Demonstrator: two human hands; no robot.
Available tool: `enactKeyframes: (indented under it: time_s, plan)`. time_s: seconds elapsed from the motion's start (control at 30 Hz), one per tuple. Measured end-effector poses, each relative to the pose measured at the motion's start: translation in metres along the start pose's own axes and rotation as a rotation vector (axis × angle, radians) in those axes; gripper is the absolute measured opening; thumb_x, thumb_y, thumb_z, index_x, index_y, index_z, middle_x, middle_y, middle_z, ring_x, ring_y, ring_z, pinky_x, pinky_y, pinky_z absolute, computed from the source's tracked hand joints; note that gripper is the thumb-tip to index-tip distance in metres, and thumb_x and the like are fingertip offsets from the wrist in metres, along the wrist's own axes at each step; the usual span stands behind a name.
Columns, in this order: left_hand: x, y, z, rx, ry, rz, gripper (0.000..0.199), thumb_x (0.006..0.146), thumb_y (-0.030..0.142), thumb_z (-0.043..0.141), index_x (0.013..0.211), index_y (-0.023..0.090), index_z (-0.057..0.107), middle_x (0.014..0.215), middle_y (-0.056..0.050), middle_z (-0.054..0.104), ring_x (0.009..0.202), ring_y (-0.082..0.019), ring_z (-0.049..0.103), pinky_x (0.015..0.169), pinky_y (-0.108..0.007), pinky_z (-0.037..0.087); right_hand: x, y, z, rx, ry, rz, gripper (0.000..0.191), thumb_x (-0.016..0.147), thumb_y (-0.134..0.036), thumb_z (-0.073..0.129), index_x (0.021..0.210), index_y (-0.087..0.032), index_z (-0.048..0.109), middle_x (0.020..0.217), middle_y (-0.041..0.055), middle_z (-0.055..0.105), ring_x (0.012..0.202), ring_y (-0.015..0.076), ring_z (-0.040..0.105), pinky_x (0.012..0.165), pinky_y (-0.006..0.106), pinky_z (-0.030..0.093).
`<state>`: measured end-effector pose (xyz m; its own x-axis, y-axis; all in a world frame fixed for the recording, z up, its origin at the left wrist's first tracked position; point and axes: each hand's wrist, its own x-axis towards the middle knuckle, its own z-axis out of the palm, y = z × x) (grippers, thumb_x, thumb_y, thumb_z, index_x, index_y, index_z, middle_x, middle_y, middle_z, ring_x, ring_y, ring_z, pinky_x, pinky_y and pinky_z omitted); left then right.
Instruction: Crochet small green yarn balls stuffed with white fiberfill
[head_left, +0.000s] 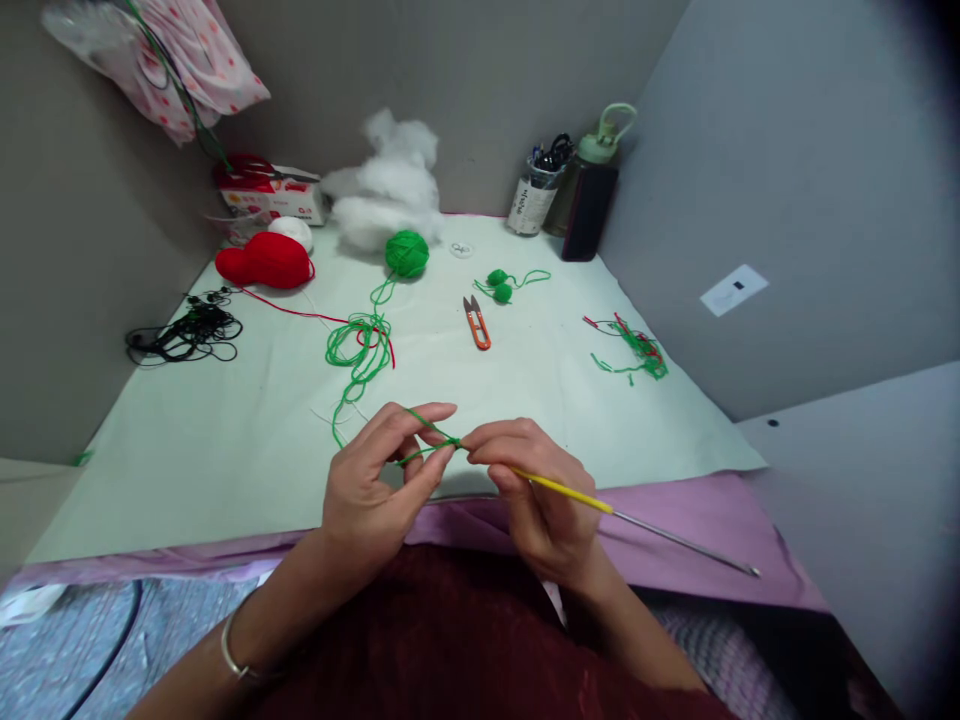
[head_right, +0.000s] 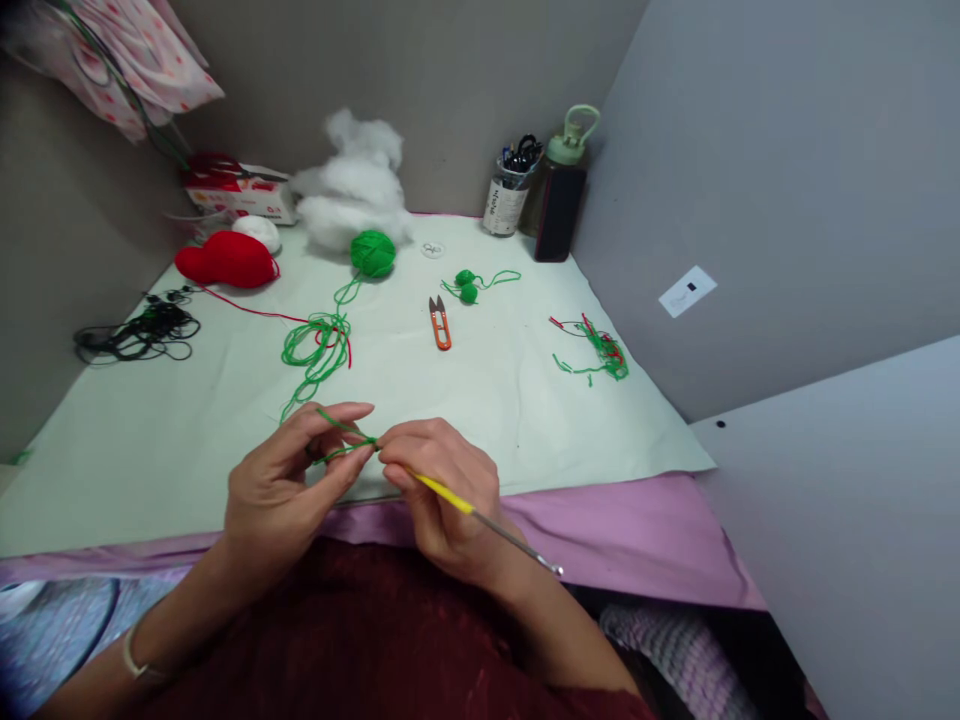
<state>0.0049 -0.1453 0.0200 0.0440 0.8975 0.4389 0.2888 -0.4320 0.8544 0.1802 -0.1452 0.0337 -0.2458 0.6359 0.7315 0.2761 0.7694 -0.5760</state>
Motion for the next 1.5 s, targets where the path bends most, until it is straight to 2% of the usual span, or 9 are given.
enactKeyframes:
  time_s: [0.2,0.43,0.67,0.87,1.03,1.13,1.27,1.4,1.5]
  plan:
    - [0.003,0.007,-0.001,-0.076,-0.009,-0.134,0.027,0.089,0.016,0.073,0.115,0.025,0.075,0.087,0.001,0.065,0.068,-0.008,0.059,0.069,-0.022,0.049,-0.002,0.002,0.003,0.022,0.018,0.017,0.020,0.100,-0.009,0.053,0.109,-0.019,0.066,0.093,0.0072,0.073,0.092,0.0184,0.070,0.078,0.034,0.060]
    - [0.006,0.016,-0.005,-0.226,-0.040,-0.331,0.024,0.086,0.024,0.078,0.110,0.026,0.077,0.081,0.001,0.066,0.063,-0.008,0.053,0.056,-0.019,0.043,-0.006,0.004,0.001,0.245,0.104,0.204,0.022,0.103,-0.013,0.050,0.108,-0.022,0.070,0.099,0.0050,0.073,0.089,0.0169,0.071,0.077,0.034,0.059]
    - [0.006,0.014,-0.004,-0.236,-0.039,-0.347,0.025,0.084,0.022,0.079,0.109,0.024,0.077,0.080,0.002,0.065,0.061,-0.007,0.052,0.056,-0.018,0.043,-0.003,0.004,0.003,0.199,0.073,0.163,0.019,0.102,-0.013,0.052,0.107,-0.021,0.069,0.095,0.0051,0.073,0.094,0.0170,0.069,0.081,0.035,0.058]
    - [0.004,0.014,-0.003,-0.184,-0.009,-0.264,0.024,0.085,0.020,0.077,0.109,0.022,0.078,0.082,0.001,0.066,0.063,-0.008,0.054,0.062,-0.021,0.047,-0.002,0.003,0.001,0.078,0.023,0.089,0.019,0.101,-0.012,0.052,0.108,-0.022,0.067,0.094,0.0062,0.073,0.092,0.0187,0.070,0.078,0.036,0.060]
    - [0.006,0.015,-0.001,-0.315,0.018,-0.400,0.040,0.083,0.022,0.080,0.122,0.022,0.073,0.081,0.002,0.065,0.059,-0.008,0.051,0.057,-0.020,0.046,-0.008,0.003,0.009,-0.117,0.043,-0.061,0.017,0.102,-0.017,0.053,0.114,-0.021,0.065,0.104,0.0116,0.075,0.092,0.0194,0.072,0.073,0.034,0.062]
    - [0.008,0.015,-0.002,-0.402,-0.013,-0.459,0.044,0.083,0.025,0.081,0.126,0.022,0.071,0.081,0.002,0.064,0.059,-0.007,0.050,0.051,-0.018,0.042,-0.008,0.004,0.011,-0.007,0.108,0.011,0.018,0.103,-0.017,0.051,0.110,-0.023,0.067,0.098,0.0080,0.076,0.091,0.0193,0.073,0.074,0.036,0.062]
    - [0.007,0.014,-0.004,-0.347,-0.012,-0.445,0.036,0.083,0.025,0.082,0.117,0.022,0.076,0.083,-0.001,0.066,0.064,-0.008,0.053,0.052,-0.018,0.043,-0.004,0.005,0.008,0.170,0.139,0.134,0.019,0.102,-0.015,0.052,0.108,-0.023,0.068,0.094,0.0053,0.075,0.090,0.0190,0.072,0.076,0.037,0.061]
    - [0.005,0.013,-0.002,-0.340,0.006,-0.428,0.035,0.082,0.022,0.082,0.116,0.021,0.076,0.081,0.001,0.066,0.063,-0.007,0.053,0.052,-0.017,0.042,-0.003,0.006,0.009,0.181,0.106,0.140,0.019,0.102,-0.013,0.053,0.107,-0.022,0.069,0.094,0.0050,0.074,0.092,0.0184,0.070,0.079,0.036,0.060]
    - [0.006,0.015,0.001,-0.435,0.016,-0.458,0.042,0.080,0.021,0.083,0.121,0.021,0.072,0.078,0.002,0.065,0.058,-0.006,0.051,0.049,-0.016,0.041,-0.008,0.008,0.013,0.095,0.111,0.092,0.022,0.101,-0.012,0.054,0.112,-0.023,0.070,0.097,0.0054,0.074,0.093,0.0182,0.070,0.079,0.035,0.061]
